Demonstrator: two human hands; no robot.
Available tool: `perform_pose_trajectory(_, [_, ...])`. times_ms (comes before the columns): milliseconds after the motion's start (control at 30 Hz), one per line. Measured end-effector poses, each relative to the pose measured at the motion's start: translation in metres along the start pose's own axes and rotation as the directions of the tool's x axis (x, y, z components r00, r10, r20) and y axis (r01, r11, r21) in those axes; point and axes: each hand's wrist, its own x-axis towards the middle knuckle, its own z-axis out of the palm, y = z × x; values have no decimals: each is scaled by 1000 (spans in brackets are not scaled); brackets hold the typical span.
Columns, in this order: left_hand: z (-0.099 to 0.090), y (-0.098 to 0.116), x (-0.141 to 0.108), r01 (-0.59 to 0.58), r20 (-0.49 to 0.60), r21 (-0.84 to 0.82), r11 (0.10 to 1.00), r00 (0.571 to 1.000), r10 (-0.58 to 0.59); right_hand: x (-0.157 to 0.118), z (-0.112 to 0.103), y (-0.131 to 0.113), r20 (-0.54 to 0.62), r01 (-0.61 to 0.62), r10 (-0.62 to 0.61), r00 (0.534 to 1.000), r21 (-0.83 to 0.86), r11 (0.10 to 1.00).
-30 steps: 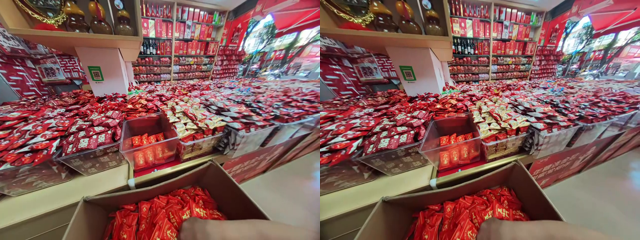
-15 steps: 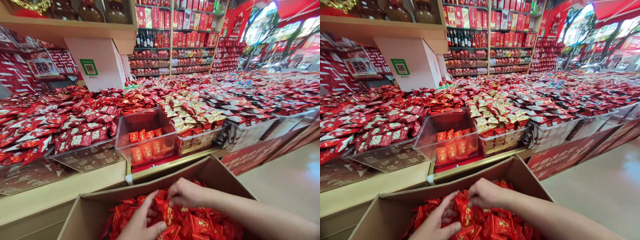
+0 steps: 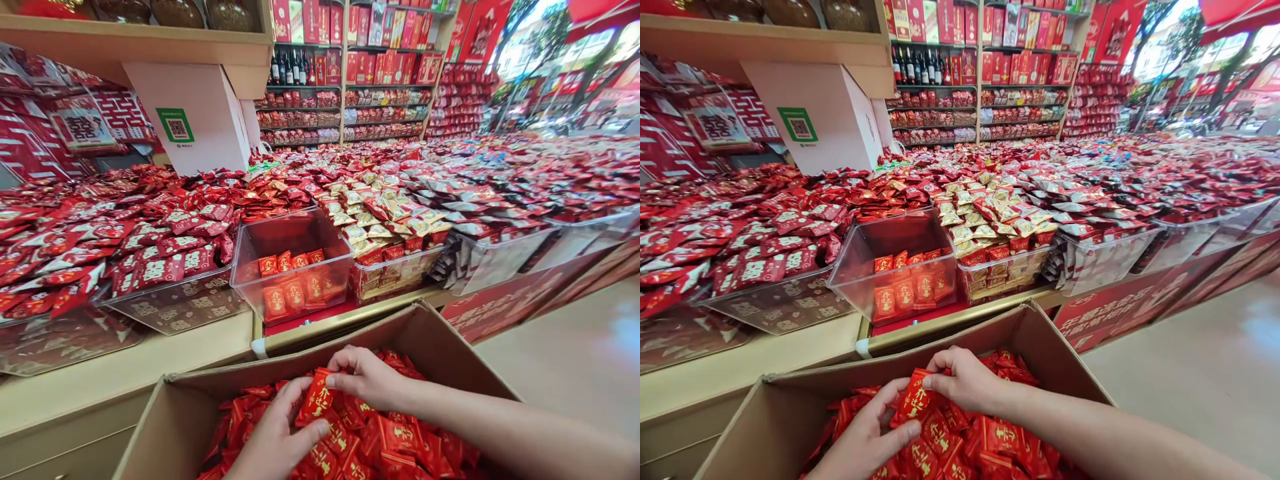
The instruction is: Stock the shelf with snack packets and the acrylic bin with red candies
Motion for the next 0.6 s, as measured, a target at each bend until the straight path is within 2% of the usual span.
perform_pose_trajectory(67, [3, 2, -1, -44, 23, -13, 999, 999, 44, -2, 2, -4, -22, 24, -25, 999, -26, 999])
perform_pose_trajectory(133, [7, 3, -1, 2, 23, -119, 993, 1000, 1, -3, 5, -5, -10, 30, -30, 1000, 16, 999])
perform_pose_trajectory(200, [11, 4, 0, 57, -18, -244, 968, 998, -64, -3, 8, -2, 56, 2, -12, 998, 160, 987])
perform_pose_trajectory(300, [15, 5, 0, 46, -75, -322, 946, 994, -74, -2, 12, 4, 173, -93, 26, 985, 390, 916])
perform_pose_trajectory(433, [15, 5, -1, 31, -80, -296, 955, 995, -57, 0, 13, 8, 209, -174, 80, 975, 483, 858])
perform_pose_trajectory(600, [13, 0, -1, 68, -15, -216, 974, 997, -73, 1, 13, 9, 199, -183, 100, 975, 462, 868])
